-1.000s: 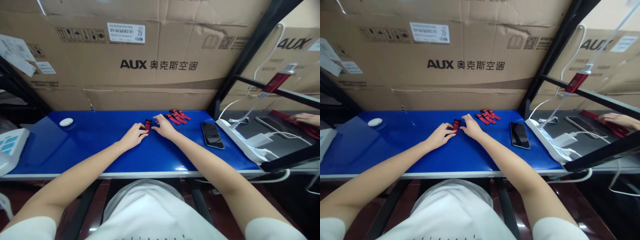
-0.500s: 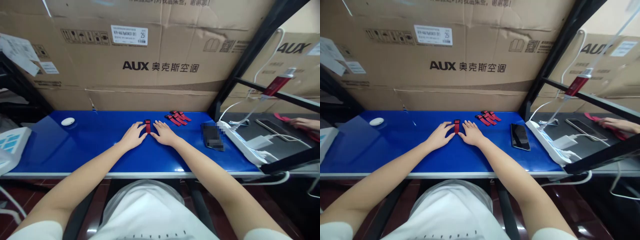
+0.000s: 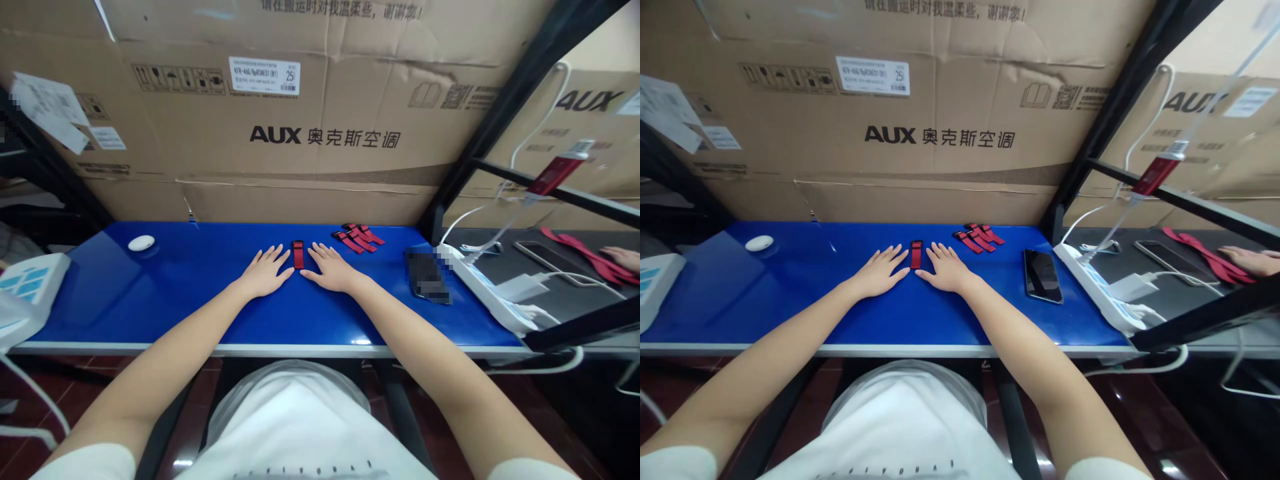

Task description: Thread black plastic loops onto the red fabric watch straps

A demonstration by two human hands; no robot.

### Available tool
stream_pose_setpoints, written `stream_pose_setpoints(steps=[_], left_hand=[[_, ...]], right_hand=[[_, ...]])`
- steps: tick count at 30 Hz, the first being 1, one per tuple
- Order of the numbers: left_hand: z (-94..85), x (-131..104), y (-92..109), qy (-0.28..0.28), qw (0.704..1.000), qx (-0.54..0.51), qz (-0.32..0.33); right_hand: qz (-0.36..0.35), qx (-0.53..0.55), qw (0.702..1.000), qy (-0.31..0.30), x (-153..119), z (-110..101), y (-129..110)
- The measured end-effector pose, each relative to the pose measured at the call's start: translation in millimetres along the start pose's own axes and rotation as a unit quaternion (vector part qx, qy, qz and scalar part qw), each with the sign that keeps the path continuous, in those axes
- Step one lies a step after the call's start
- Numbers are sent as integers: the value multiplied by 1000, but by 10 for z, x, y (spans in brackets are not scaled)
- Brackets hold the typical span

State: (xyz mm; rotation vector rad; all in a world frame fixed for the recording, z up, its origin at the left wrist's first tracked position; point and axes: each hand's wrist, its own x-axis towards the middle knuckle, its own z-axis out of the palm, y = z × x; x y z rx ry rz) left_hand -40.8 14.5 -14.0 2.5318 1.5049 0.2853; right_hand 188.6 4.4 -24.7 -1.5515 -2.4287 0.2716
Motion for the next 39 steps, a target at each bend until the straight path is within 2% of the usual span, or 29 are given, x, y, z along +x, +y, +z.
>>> stream_pose_setpoints(steps=[32,35,39], left_hand=[[-35,-12,44,-18,1000,21,-7],[-11,-13,40,4,1000,19,-2],[-6,-21,84,30,997,6,64]], right_hand=[[12,18,1000,-13,5,-51,-23],[4,26,1000,6,29,-78,-16],[-23,65,993,91,67,-121,17]])
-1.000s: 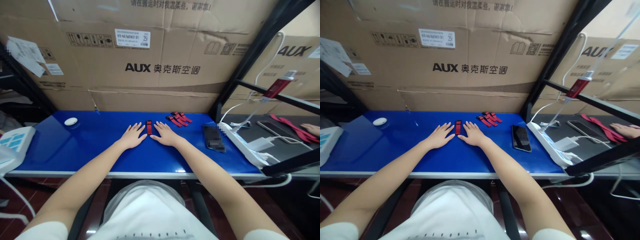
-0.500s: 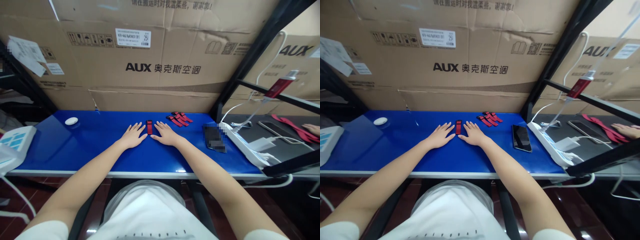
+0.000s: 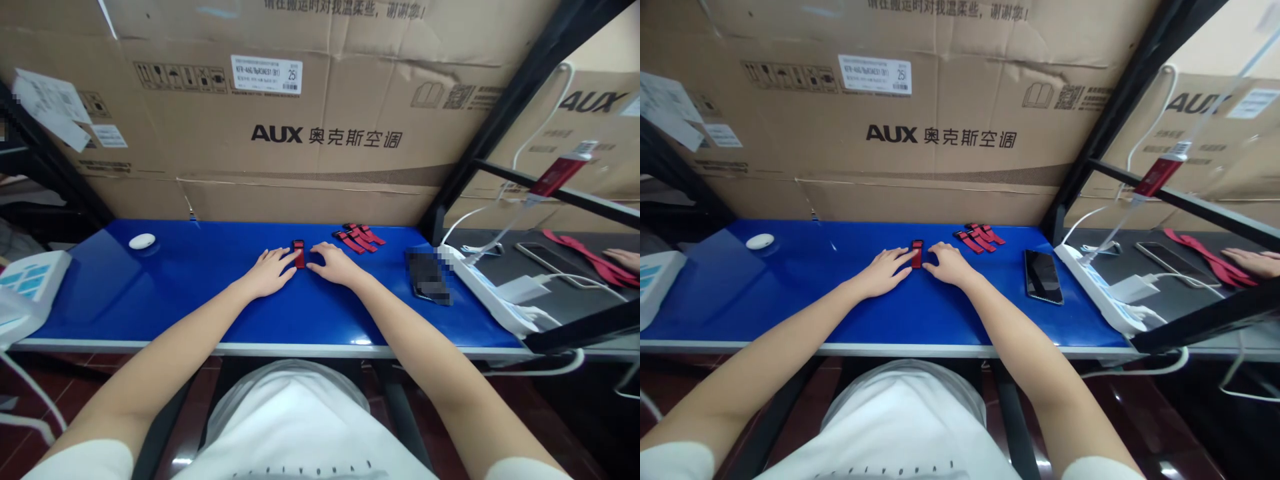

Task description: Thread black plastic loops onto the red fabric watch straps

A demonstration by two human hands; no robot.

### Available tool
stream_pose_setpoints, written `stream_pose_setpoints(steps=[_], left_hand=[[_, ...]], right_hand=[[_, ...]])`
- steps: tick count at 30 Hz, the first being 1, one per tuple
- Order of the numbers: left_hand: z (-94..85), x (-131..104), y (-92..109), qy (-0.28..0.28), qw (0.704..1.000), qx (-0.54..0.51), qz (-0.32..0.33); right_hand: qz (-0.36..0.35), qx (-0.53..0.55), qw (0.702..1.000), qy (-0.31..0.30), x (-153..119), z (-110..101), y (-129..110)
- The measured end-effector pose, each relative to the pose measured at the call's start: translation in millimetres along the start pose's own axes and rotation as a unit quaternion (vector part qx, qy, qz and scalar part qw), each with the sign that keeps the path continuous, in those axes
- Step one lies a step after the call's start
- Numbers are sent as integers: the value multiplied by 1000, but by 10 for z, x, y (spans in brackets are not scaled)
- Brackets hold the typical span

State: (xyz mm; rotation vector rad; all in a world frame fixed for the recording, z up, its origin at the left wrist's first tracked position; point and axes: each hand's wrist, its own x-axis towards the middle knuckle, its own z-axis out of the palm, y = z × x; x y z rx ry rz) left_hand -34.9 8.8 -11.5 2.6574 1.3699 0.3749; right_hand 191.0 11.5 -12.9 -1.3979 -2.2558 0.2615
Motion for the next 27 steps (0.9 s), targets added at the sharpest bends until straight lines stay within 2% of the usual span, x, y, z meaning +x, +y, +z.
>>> stream_pose_setpoints(steps=[3,7,10,13,17,21,27], left_hand=[[-34,14,62,14,998,-20,66],[-71,43,108,31,992,-48,114],[-54,55,105,42,992,-58,103],[-12,67,101,59,991,-85,78],[23,94,114,89,988,-117,55],[5,111,141,110,980,-160,33],[-40,93,188,116,972,-189,77]], right_hand=[[-28,39,997,58,13,-5,23],[-54,21,998,37,8,21,13],[-57,17,998,20,15,40,-13],[-57,70,996,28,33,49,-34],[-3,167,985,42,45,62,-48],[34,307,951,18,45,55,-60],[36,458,884,-86,25,-8,-48]])
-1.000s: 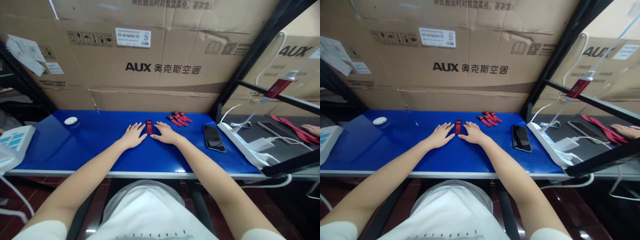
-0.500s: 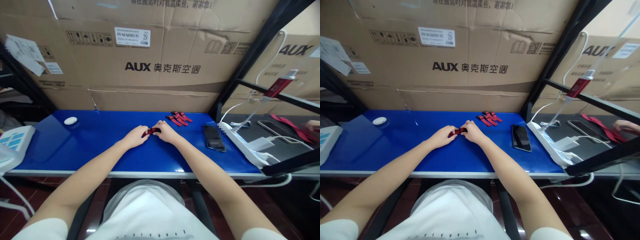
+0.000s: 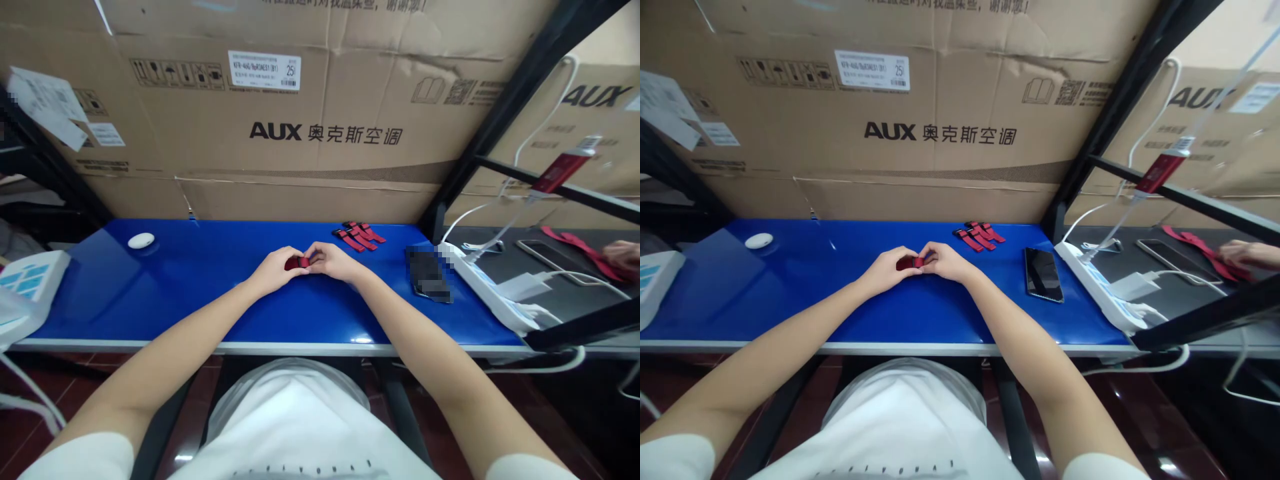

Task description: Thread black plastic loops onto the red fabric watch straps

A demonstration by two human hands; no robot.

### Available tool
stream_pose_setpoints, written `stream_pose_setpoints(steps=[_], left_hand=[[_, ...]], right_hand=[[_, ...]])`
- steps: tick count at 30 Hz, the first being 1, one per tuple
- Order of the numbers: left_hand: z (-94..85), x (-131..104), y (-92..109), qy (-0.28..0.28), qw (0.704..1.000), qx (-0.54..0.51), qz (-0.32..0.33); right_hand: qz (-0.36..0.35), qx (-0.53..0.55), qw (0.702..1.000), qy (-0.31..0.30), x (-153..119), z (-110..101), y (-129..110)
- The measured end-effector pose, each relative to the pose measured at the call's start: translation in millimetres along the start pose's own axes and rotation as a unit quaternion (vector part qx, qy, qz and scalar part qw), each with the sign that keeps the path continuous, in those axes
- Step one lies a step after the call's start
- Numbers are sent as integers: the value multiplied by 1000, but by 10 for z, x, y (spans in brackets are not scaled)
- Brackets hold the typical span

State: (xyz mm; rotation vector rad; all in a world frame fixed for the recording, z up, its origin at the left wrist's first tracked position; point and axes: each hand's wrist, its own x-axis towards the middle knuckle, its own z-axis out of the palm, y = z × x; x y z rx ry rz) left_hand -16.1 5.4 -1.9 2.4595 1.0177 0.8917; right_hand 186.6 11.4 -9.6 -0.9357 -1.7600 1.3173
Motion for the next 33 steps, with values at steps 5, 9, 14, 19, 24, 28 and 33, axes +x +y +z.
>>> stream_pose_setpoints(steps=[5,9,14,19,24,28,33], left_hand=[[-32,-12,19,11,999,-28,12],[-77,-17,30,27,999,3,42],[-107,-34,16,22,995,70,71],[-91,-53,-6,0,989,104,106],[-93,-61,-4,4,992,95,79],[-107,-50,38,-2,996,71,53],[-151,-46,113,-15,999,-19,34]], right_hand=[[-7,98,995,-28,-8,-49,-12],[-41,66,997,-2,-1,-73,-59],[-89,-108,990,16,-18,-25,-133],[-143,-245,958,36,-40,56,-181],[-133,-257,956,39,-68,-26,-230],[-140,-231,962,30,-67,-51,-249],[-94,-32,995,-6,-61,-18,-260]])
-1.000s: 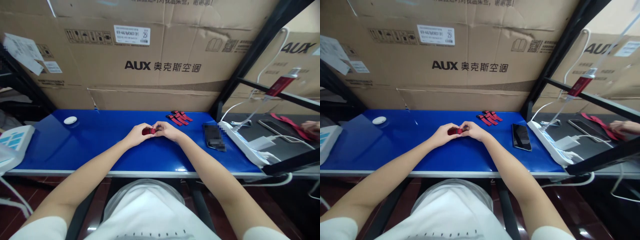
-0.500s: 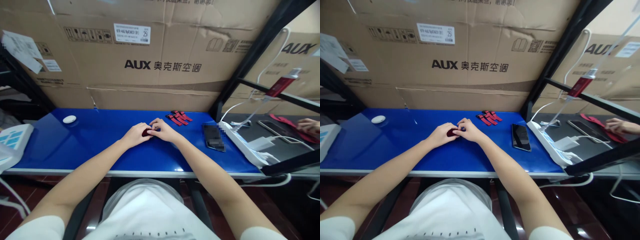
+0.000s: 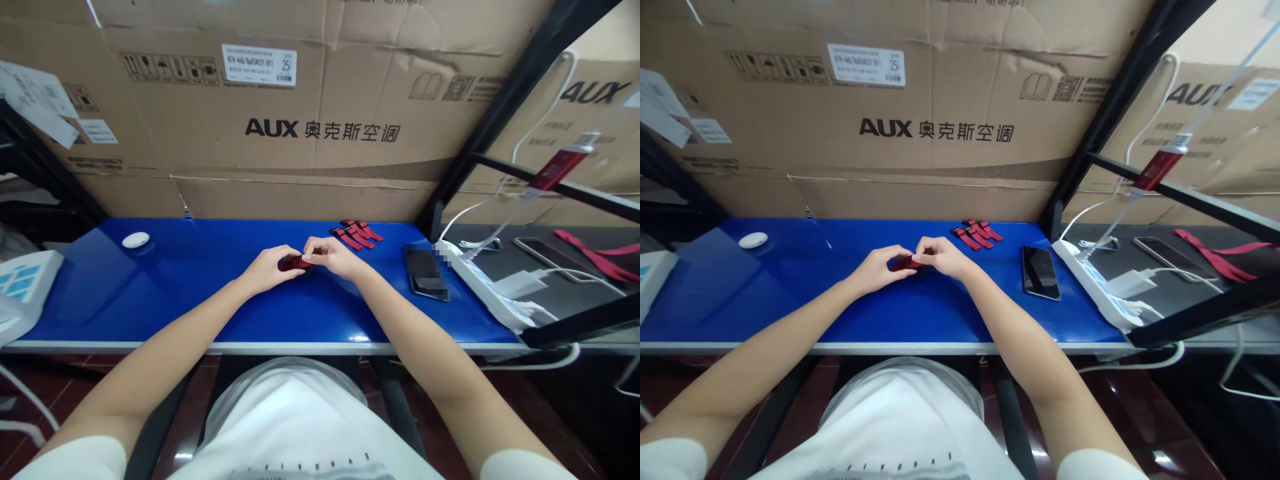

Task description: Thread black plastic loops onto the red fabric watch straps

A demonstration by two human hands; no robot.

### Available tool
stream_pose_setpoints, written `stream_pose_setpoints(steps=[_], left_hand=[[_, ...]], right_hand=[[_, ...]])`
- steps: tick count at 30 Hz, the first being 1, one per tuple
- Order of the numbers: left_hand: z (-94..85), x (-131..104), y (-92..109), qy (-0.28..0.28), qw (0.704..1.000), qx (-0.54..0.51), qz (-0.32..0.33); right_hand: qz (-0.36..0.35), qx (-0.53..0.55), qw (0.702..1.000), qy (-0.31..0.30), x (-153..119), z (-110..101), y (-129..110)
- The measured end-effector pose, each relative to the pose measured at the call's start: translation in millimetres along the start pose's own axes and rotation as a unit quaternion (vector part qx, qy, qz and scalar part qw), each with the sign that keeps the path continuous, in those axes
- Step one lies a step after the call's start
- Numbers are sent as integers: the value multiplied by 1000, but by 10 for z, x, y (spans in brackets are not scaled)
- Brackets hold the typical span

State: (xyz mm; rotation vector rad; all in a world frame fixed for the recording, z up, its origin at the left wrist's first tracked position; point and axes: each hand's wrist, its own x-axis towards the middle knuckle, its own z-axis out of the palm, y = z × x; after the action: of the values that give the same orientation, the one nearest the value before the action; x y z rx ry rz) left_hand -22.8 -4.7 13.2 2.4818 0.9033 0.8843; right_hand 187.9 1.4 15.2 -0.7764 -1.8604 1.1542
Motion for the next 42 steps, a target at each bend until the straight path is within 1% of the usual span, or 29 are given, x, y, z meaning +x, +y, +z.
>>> stream_pose_setpoints(steps=[3,5,8,11,14,16,18,19,21,22,23,24,25,27,28,32,34,35,37,38,39,40,41,42], left_hand=[[-24,-17,20,6,999,-46,-5],[-37,-29,4,24,998,-60,-13],[-35,-30,-43,47,995,-74,-50],[26,2,-45,43,993,-82,-78],[127,36,39,26,994,-87,-54],[170,30,116,-3,994,-102,-44],[164,-5,169,-50,986,-143,-64],[142,-28,177,-81,978,-174,-82],[75,-72,148,-157,953,-231,-114],[40,-85,114,-183,943,-249,-127],[10,-91,72,-190,937,-258,-139],[-11,-87,27,-179,936,-262,-151],[-19,-75,-14,-152,938,-265,-162],[0,-37,-65,-92,943,-270,-169],[24,-15,-66,-79,945,-271,-164],[128,49,59,-76,956,-250,-135],[132,69,120,-65,962,-228,-132],[113,79,126,-58,965,-216,-135],[34,99,66,-47,970,-181,-153],[-21,108,1,-40,974,-151,-164],[-85,116,-84,-35,978,-111,-175],[-152,123,-181,-32,981,-54,-183],[-219,127,-285,-29,981,14,-192],[-283,128,-386,-34,976,81,-201]], right_hand=[[34,79,996,-4,-20,-14,-28],[39,122,992,16,-34,-54,-40],[36,188,980,59,-45,-115,-27],[48,213,974,66,-30,-91,2],[37,224,972,67,4,-10,-26],[21,221,970,101,16,-8,-101],[6,208,964,163,0,-97,-210],[-3,203,960,195,-18,-171,-268],[-31,210,940,266,-69,-343,-367],[-39,215,934,284,-94,-418,-397],[-40,219,930,291,-112,-472,-409],[-30,224,931,285,-121,-498,-402],[-9,231,935,269,-118,-490,-376],[58,253,941,217,-74,-381,-284],[85,262,940,201,-36,-293,-227],[126,285,937,156,130,71,-21],[126,291,938,142,175,152,48],[125,286,940,134,184,155,78],[123,248,952,128,180,85,136],[122,204,962,135,169,19,166],[121,135,971,153,154,-63,197],[115,43,974,191,134,-152,227],[113,-71,963,233,110,-243,254],[107,-180,942,262,82,-327,277]])
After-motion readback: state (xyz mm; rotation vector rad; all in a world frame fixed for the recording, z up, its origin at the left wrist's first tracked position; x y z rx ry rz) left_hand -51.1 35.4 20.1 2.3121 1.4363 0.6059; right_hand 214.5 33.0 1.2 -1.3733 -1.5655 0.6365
